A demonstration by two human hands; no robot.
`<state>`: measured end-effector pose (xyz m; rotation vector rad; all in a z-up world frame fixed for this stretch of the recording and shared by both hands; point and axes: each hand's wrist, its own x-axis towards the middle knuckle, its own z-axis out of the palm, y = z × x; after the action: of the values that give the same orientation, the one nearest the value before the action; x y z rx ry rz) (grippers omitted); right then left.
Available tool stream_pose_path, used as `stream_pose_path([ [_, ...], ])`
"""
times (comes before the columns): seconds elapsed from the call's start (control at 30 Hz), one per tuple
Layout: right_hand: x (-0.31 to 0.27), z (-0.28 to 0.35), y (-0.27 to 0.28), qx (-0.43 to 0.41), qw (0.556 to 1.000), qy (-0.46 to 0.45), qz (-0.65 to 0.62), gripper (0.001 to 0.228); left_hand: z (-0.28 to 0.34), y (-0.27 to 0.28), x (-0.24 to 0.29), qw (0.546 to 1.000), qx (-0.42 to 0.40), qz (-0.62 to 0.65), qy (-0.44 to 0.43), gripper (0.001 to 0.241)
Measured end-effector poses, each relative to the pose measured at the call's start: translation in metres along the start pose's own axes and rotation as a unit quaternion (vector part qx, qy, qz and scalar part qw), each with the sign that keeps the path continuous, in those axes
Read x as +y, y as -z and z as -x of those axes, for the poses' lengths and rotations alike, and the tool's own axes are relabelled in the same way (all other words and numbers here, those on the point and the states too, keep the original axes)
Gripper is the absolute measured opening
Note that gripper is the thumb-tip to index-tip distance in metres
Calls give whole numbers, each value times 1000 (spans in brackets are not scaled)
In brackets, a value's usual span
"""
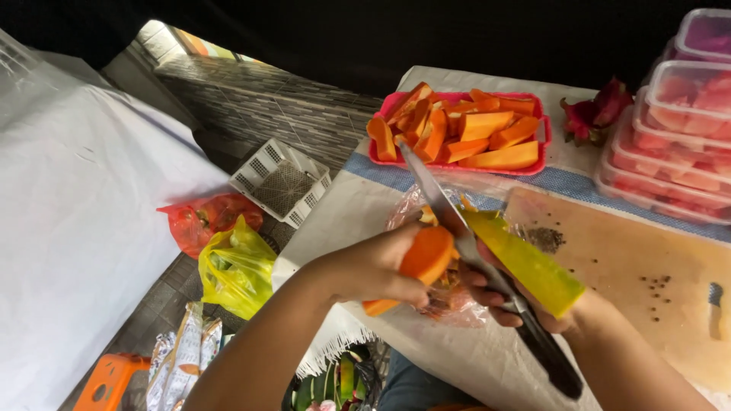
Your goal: Peeling and slicing papaya fruit into pieces on a cutting board and placing them into containers.
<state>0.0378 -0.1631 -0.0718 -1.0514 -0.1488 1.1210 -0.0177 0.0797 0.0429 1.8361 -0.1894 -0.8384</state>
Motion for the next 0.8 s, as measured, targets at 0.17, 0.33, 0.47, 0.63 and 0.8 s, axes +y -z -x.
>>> stream_pose_path([
  [0.17, -29, -7, -37, 62, 995, -47, -64, 70, 0, 20, -50, 965, 111, 220, -91, 89],
  [0.33, -36, -28, -37, 107, 993, -4, -39, 60, -20, 24, -65, 840, 92, 518, -136, 52],
  [0.47, -32, -9, -64, 73, 995, -35, -51, 67, -11, 22, -52, 783, 98, 607, -94, 44],
  [0.63, -8, 16, -56, 164, 884, 309, 308, 72, -21, -4, -23, 778, 142, 598, -129, 30],
  [0.8, -7, 39, -70, 113, 675, 380, 622, 71, -70, 8, -41, 787, 66, 607, -91, 35],
])
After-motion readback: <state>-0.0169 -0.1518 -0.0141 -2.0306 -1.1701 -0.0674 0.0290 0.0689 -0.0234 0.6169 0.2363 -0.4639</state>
